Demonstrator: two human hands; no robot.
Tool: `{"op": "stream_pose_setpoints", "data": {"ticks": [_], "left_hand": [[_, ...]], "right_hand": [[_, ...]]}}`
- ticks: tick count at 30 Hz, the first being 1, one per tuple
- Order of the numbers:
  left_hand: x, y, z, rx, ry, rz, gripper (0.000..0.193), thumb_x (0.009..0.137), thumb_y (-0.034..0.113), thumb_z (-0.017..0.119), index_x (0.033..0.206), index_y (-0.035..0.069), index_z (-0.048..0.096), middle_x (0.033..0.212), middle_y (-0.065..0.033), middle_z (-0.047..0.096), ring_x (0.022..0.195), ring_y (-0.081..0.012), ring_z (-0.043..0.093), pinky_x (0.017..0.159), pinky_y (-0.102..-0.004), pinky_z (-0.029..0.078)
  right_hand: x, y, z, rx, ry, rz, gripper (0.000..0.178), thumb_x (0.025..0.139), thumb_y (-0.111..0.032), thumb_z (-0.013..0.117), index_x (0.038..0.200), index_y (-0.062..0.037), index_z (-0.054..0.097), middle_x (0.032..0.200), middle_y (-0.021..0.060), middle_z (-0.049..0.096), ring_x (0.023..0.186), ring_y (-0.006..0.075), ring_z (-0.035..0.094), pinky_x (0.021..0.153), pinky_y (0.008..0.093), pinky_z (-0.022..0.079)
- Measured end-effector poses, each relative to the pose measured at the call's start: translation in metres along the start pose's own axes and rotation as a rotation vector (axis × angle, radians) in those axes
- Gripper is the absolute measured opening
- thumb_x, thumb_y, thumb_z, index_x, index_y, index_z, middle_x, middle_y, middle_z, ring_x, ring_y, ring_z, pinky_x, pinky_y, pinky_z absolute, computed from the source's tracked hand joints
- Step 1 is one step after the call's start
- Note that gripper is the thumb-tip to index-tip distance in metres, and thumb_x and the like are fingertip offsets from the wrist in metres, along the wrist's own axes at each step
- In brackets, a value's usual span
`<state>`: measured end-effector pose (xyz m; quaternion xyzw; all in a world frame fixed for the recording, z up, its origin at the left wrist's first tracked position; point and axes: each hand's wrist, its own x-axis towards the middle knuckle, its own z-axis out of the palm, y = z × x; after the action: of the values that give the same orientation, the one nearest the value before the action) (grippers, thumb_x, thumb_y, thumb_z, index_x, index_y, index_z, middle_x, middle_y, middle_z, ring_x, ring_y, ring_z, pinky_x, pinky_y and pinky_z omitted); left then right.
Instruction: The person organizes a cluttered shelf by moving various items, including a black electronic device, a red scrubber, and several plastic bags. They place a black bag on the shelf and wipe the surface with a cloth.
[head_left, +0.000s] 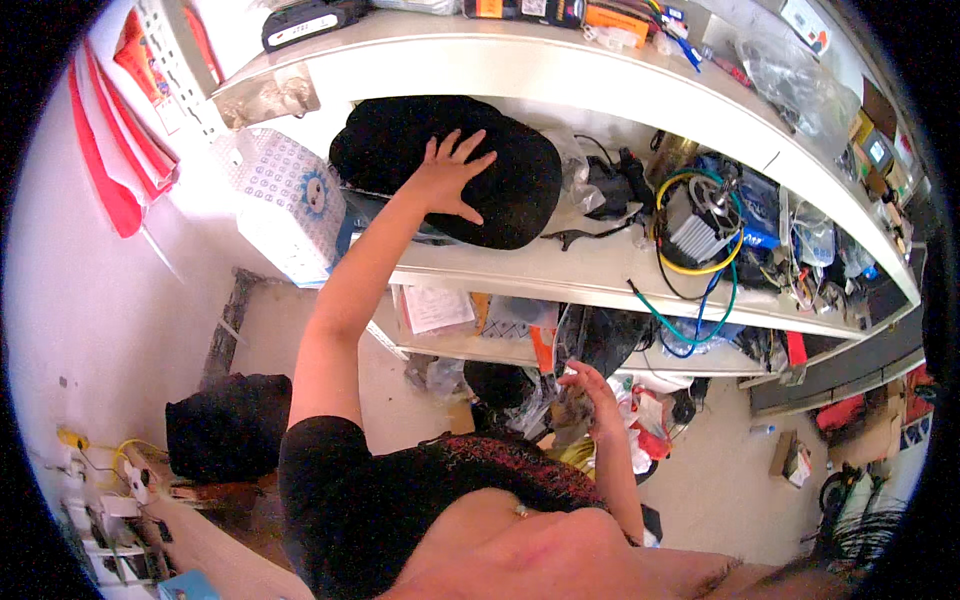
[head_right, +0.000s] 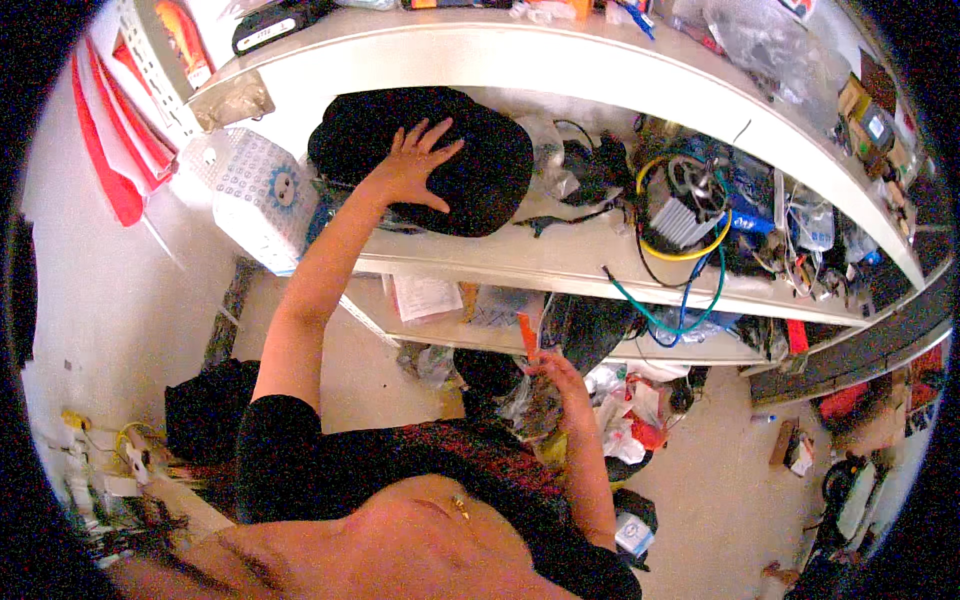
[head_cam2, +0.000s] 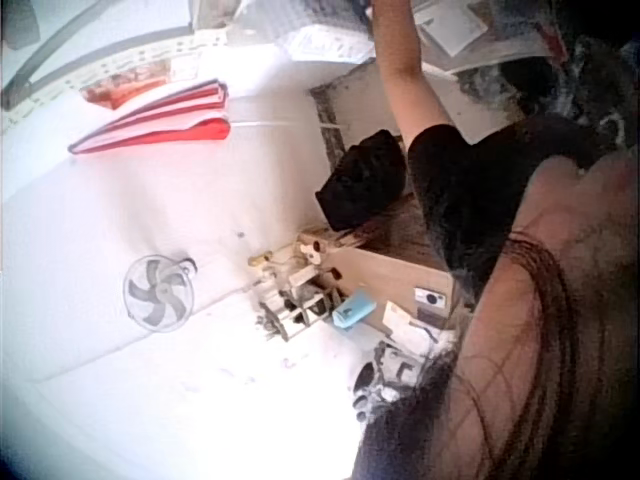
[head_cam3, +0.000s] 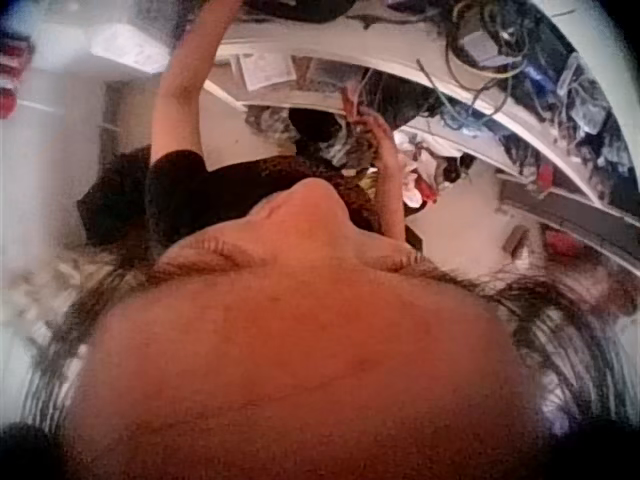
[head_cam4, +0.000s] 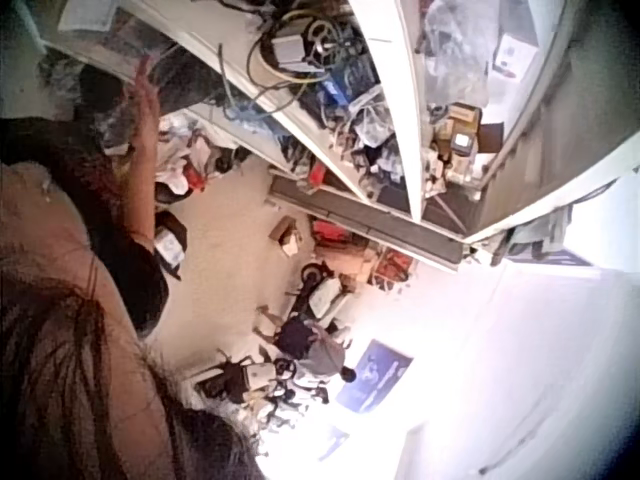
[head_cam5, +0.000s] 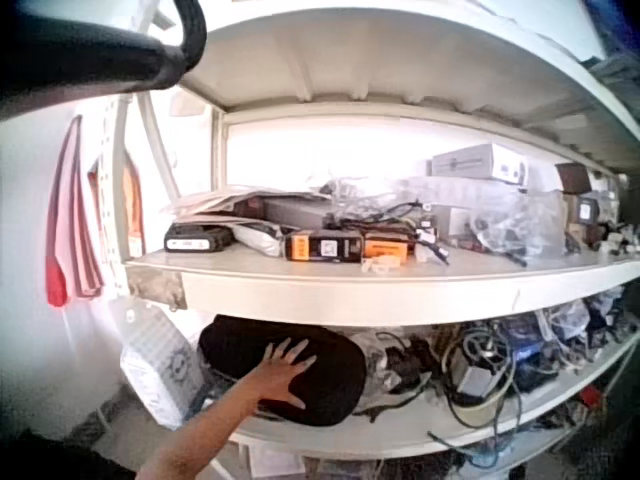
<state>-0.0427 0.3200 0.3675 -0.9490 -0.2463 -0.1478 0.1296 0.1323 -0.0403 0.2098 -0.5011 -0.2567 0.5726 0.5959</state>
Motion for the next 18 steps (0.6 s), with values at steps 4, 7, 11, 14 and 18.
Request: {"op": "stream_pose_setpoints", "data": {"ticks": [4,7,11,14,18], "left_hand": [[-0.012,0.019,-0.013,-0.034,-0.096,0.074,0.103,0.043,0.049,0.075,0.131,0.023,0.030,0.137,-0.0112,0.020,0.125,-0.0383,0.018,0.098,-0.0595,0.013],[-0.027,0.038,-0.014,0.060,-0.197,0.124,0.101,0.043,0.041,0.078,0.131,0.022,0.031,0.138,-0.0087,0.020,0.126,-0.0346,0.017,0.099,-0.0588,0.013],[-0.044,0.042,0.013,0.199,-0.030,0.211,0.060,0.069,0.020,0.059,0.125,0.014,0.039,0.132,-0.0066,0.033,0.123,-0.0266,0.027,0.097,-0.0553,0.019],[-0.059,0.079,0.017,0.183,0.114,0.180,0.043,0.075,0.010,0.045,0.118,0.005,0.045,0.123,-0.0081,0.044,0.112,-0.0232,0.040,0.093,-0.0488,0.029],[-0.094,0.148,0.010,-0.024,-0.013,0.178,0.049,0.076,0.017,0.049,0.123,0.007,0.040,0.125,-0.0100,0.043,0.112,-0.0271,0.041,0.094,-0.0460,0.030]], "right_hand": [[0.002,-0.020,0.016,-0.032,-0.008,-0.001,0.030,0.083,-0.027,0.052,0.107,-0.0081,0.054,0.090,0.0048,0.061,0.088,0.0129,0.051,0.083,0.0265,0.035],[0.020,-0.015,0.013,-0.007,-0.041,0.027,0.032,0.084,-0.025,0.052,0.111,-0.0073,0.051,0.093,0.0067,0.060,0.086,0.0116,0.053,0.075,0.0239,0.041],[0.036,-0.023,0.032,-0.113,-0.059,-0.010,0.034,0.084,-0.028,0.053,0.111,-0.0070,0.050,0.096,0.0062,0.060,0.091,0.0125,0.052,0.077,0.0252,0.041],[0.057,-0.029,0.051,-0.040,-0.064,-0.035,0.036,0.084,-0.030,0.054,0.112,-0.0077,0.049,0.099,0.0057,0.059,0.092,0.0146,0.052,0.079,0.0277,0.041],[0.076,-0.042,0.084,0.325,0.153,0.205,0.035,0.082,-0.025,0.057,0.112,-0.0102,0.047,0.099,0.0048,0.057,0.089,0.0179,0.054,0.074,0.0318,0.045]]}}
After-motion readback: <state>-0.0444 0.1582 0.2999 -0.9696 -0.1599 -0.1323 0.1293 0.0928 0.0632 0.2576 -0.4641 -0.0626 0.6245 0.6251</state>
